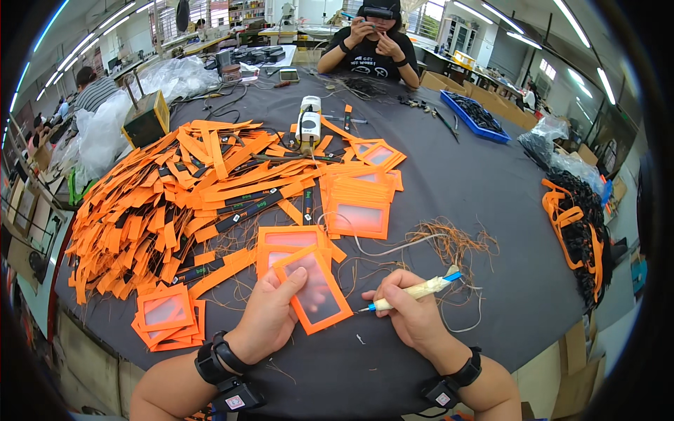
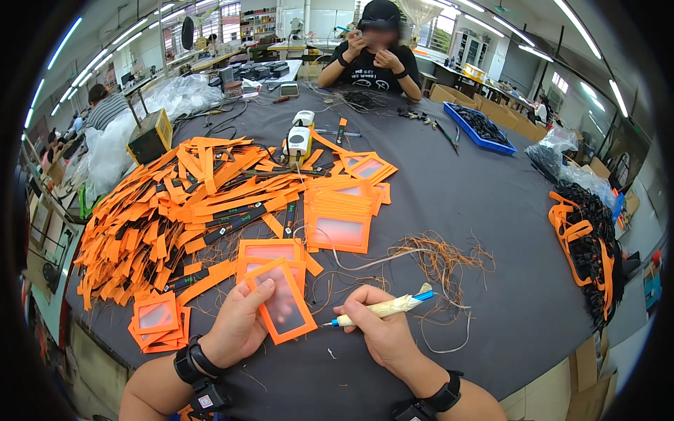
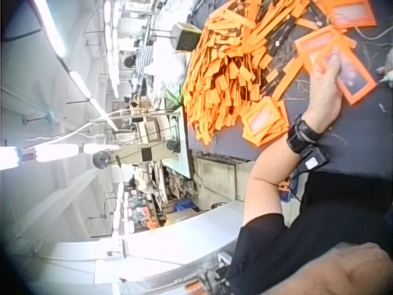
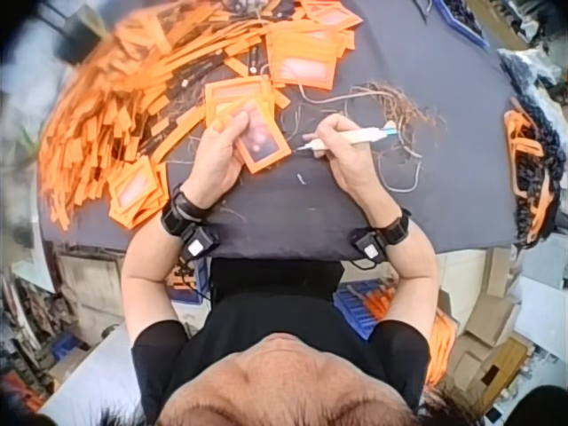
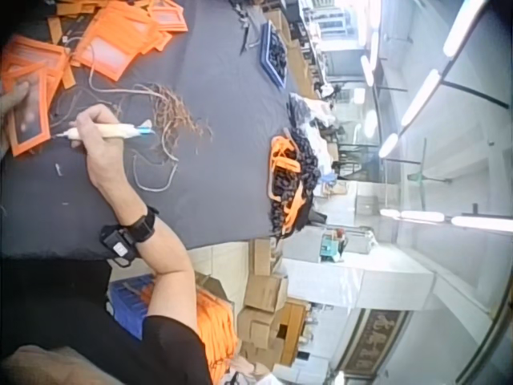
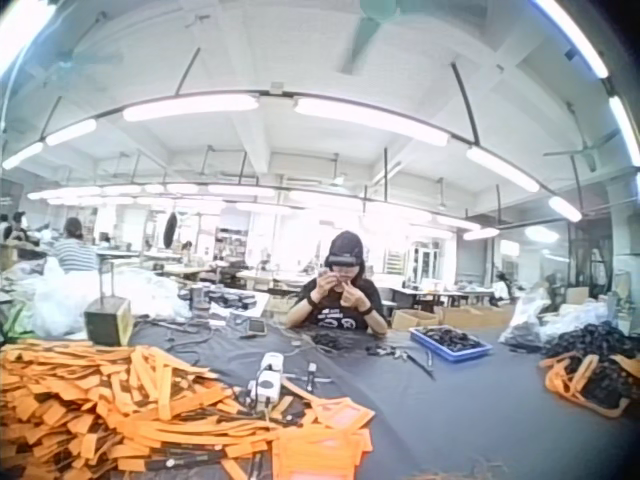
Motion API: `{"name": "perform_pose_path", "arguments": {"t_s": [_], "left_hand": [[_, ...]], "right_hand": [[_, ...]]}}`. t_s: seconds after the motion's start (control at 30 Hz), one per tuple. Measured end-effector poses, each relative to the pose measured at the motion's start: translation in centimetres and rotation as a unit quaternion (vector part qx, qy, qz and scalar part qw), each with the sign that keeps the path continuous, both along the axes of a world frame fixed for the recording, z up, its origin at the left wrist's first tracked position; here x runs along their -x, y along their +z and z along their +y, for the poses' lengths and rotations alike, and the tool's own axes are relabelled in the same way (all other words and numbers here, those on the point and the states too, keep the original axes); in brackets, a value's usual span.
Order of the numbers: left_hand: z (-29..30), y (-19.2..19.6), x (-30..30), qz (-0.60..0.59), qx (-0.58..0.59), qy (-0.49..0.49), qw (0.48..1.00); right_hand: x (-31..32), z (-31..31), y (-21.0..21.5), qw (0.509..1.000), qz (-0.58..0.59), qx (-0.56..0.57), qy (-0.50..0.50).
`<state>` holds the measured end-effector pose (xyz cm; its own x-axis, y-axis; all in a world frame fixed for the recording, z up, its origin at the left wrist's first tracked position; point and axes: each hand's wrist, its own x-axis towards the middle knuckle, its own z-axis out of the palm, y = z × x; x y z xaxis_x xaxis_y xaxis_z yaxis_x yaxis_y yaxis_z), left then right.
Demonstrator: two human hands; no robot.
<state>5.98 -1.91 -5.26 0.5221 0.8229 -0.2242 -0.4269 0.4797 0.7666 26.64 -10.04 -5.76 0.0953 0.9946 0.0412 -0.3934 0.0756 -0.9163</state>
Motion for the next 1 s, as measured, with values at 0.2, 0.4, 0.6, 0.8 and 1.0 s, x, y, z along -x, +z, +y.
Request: {"name": "perform_pose_path", "arguments": {"t_s": [0.2,0.4,0.6,0.8,1.0], "left_hand": [[0.1,-0.1,0.0,0.002,-0.001,-0.001,1.000],[0.0,0.0,0.1,0.003,0.002,0.001,1.000],[0.0,0.2,-0.1,0.001,0.004,0.001,1.000],[-0.1,0.0,0.1,-0.007,-0.013,0.012,1.000],[-0.3,0.0,0.0,-0.002,-0.048,0.018,0.999]], "right_hand": [[-0.1,-0.1,-0.2,1.000,-0.005,0.011,0.000],[-0.1,-0.1,-0.1,1.000,-0.006,0.011,0.000],[0.0,0.0,-0.1,0.999,0.008,-0.024,-0.039],[0.5,-0.9,2.7,0.954,-0.296,-0.047,-0.027],[2.7,-1.3,2.2,0.911,-0.404,-0.081,-0.031]]}}
